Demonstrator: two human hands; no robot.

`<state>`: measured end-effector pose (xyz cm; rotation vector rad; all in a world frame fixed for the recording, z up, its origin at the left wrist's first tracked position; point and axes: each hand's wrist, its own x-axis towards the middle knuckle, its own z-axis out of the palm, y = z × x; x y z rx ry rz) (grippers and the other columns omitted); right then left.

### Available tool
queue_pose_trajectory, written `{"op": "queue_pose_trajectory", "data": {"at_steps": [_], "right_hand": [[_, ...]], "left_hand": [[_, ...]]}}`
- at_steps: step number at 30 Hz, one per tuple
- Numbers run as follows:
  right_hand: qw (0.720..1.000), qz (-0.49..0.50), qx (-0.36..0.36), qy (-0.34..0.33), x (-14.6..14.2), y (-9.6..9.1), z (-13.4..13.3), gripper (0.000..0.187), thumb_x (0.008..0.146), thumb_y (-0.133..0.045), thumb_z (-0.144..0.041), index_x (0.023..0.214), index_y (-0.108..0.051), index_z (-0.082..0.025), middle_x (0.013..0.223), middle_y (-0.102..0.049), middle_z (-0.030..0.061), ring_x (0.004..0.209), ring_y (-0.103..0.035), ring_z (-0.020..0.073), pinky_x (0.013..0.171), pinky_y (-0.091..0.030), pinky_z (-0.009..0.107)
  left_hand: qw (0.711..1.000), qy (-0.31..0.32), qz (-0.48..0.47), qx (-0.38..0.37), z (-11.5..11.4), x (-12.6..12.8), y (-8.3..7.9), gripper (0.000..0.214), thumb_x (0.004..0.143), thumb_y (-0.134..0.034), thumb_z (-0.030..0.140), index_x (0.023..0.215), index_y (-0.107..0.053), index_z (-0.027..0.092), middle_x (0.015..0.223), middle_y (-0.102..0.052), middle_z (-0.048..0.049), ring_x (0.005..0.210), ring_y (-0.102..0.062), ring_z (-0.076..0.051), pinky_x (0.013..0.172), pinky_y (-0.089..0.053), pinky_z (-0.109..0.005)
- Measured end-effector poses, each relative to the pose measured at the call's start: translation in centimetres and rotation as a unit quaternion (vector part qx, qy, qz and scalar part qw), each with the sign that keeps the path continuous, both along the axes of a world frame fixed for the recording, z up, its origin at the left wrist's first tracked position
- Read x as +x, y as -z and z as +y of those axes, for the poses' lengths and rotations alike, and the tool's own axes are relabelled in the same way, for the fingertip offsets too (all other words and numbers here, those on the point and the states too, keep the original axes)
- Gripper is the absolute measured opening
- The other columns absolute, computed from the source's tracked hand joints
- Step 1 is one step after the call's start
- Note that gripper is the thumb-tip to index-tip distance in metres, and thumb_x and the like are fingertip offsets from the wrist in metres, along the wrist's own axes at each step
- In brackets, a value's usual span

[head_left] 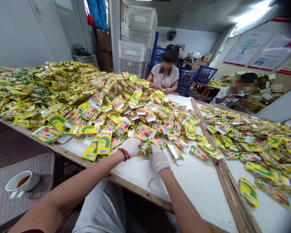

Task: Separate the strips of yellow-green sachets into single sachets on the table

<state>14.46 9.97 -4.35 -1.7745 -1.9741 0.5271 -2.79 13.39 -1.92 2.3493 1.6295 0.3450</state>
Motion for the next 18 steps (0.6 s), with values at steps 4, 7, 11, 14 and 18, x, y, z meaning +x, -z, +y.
{"op": "queue_pose_trajectory", "data": {"at_steps": [4,7,11,14,18], "right_hand": [[0.999,-0.016,-0.009,0.026,1.2,0.2,-0.3,0.016,0.081,-0.049,-0.013,0.089,-0.063,-0.019,0.105,-0.062,0.0125,0.086,-0.061,0.0218,0.074,-0.043,0.032],[0.999,0.012,0.002,0.045,2.2,0.2,-1.2,0.013,0.081,-0.048,-0.013,0.081,-0.060,-0.019,0.095,-0.063,0.0114,0.086,-0.060,0.0208,0.074,-0.042,0.030],[0.994,0.088,0.003,0.068,3.1,-0.8,-3.0,0.022,0.090,-0.036,-0.028,0.075,-0.051,-0.020,0.068,-0.062,0.0056,0.064,-0.057,0.0170,0.060,-0.043,0.027],[0.972,0.221,-0.055,0.056,3.0,-2.0,-5.0,0.033,0.092,-0.028,-0.044,0.078,-0.047,-0.021,0.055,-0.056,-0.0011,0.042,-0.048,0.0120,0.042,-0.036,0.023],[0.886,0.437,-0.144,0.061,2.1,-2.6,-7.2,0.038,0.083,-0.046,-0.056,0.079,-0.047,-0.019,0.064,-0.060,-0.0009,0.039,-0.046,0.0078,0.036,-0.029,0.019]], "left_hand": [[0.997,-0.028,-0.075,-0.010,-2.0,-1.8,-0.3,0.019,0.076,-0.057,0.034,0.084,-0.066,0.019,0.079,-0.065,-0.0024,0.079,-0.060,-0.019,0.071,-0.047,-0.027],[0.967,-0.035,-0.248,-0.048,-3.5,-2.5,0.0,0.027,0.080,-0.054,0.037,0.093,-0.065,0.016,0.080,-0.065,-0.0017,0.077,-0.060,-0.016,0.067,-0.049,-0.024],[0.881,-0.076,-0.449,-0.125,-5.2,-2.5,0.5,0.031,0.075,-0.062,0.039,0.095,-0.064,0.015,0.080,-0.066,-0.0024,0.072,-0.061,-0.016,0.060,-0.050,-0.023],[0.833,-0.109,-0.507,-0.195,-6.1,-1.5,0.6,0.037,0.075,-0.063,0.040,0.103,-0.060,0.017,0.086,-0.066,-0.0034,0.071,-0.063,-0.015,0.053,-0.051,-0.022],[0.747,-0.088,-0.604,-0.264,-7.3,0.8,0.4,0.037,0.075,-0.065,0.043,0.101,-0.058,0.016,0.094,-0.065,-0.0061,0.076,-0.065,-0.017,0.059,-0.056,-0.027]]}}
